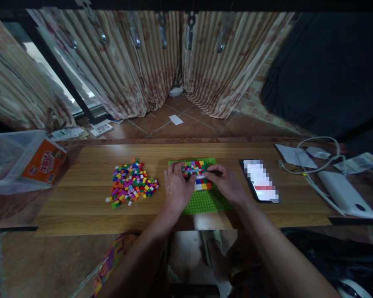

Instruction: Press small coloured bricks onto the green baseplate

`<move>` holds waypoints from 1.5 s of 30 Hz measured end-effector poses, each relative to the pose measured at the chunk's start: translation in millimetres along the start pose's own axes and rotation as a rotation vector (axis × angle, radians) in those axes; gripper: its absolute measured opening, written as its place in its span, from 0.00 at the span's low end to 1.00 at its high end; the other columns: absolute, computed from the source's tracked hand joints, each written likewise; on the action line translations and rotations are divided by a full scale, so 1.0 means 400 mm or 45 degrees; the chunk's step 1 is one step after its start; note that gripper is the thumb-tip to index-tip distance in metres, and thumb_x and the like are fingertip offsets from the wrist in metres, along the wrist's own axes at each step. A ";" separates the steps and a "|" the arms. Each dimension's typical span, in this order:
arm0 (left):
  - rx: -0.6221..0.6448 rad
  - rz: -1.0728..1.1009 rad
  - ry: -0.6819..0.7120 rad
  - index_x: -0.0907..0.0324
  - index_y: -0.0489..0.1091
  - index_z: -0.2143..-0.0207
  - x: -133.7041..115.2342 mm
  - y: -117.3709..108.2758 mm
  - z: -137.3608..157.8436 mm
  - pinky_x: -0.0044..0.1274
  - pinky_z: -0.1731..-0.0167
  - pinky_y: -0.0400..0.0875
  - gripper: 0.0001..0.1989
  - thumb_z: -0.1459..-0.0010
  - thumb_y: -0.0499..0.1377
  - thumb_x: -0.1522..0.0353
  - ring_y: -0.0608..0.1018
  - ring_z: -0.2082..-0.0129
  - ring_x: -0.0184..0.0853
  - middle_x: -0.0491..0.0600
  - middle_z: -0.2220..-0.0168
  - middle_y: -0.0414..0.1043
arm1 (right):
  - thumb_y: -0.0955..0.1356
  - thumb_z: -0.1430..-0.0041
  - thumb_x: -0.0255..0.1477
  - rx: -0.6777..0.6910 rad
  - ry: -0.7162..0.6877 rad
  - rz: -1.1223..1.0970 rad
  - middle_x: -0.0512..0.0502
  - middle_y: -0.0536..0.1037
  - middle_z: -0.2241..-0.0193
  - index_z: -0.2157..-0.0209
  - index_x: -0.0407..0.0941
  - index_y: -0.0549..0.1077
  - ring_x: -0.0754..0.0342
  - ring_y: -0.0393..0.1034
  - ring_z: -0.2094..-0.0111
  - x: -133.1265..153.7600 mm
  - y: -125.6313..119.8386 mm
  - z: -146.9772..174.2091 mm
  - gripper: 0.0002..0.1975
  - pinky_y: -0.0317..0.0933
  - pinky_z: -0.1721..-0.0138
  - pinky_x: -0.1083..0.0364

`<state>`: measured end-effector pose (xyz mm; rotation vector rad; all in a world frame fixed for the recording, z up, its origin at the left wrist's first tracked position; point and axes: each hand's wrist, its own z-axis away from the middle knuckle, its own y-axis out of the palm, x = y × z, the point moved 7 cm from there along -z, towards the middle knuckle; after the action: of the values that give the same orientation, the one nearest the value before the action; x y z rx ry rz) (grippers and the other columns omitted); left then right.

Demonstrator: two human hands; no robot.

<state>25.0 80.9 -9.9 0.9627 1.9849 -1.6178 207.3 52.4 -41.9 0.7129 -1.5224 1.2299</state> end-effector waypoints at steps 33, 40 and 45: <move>-0.968 1.380 -0.579 0.61 0.71 0.66 0.308 -0.371 -0.041 0.17 0.73 0.62 0.13 0.54 0.63 0.65 0.71 0.75 0.23 0.45 0.69 0.73 | 0.66 0.41 0.40 -0.049 -0.382 0.064 0.46 0.79 0.68 0.65 0.46 0.75 0.52 0.72 0.68 0.167 0.120 0.074 0.12 0.65 0.65 0.53; -1.278 1.615 -0.684 0.59 0.69 0.68 0.424 -0.497 0.018 0.16 0.74 0.61 0.08 0.54 0.61 0.69 0.70 0.77 0.20 0.43 0.70 0.71 | 0.63 0.37 0.33 0.382 -0.671 0.267 0.46 0.78 0.65 0.63 0.48 0.76 0.50 0.73 0.62 0.230 0.343 0.148 0.10 0.65 0.60 0.51; -1.269 1.710 -0.678 0.60 0.70 0.67 0.445 -0.509 0.023 0.16 0.73 0.62 0.09 0.55 0.61 0.71 0.70 0.77 0.19 0.42 0.70 0.71 | 0.63 0.38 0.30 0.476 -0.736 0.413 0.45 0.77 0.63 0.60 0.49 0.76 0.49 0.72 0.60 0.253 0.449 0.145 0.10 0.64 0.58 0.50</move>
<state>-244.3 99.1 5.2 0.8952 0.9859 -0.0463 -3.6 67.3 -7.0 1.1746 -1.9521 1.6743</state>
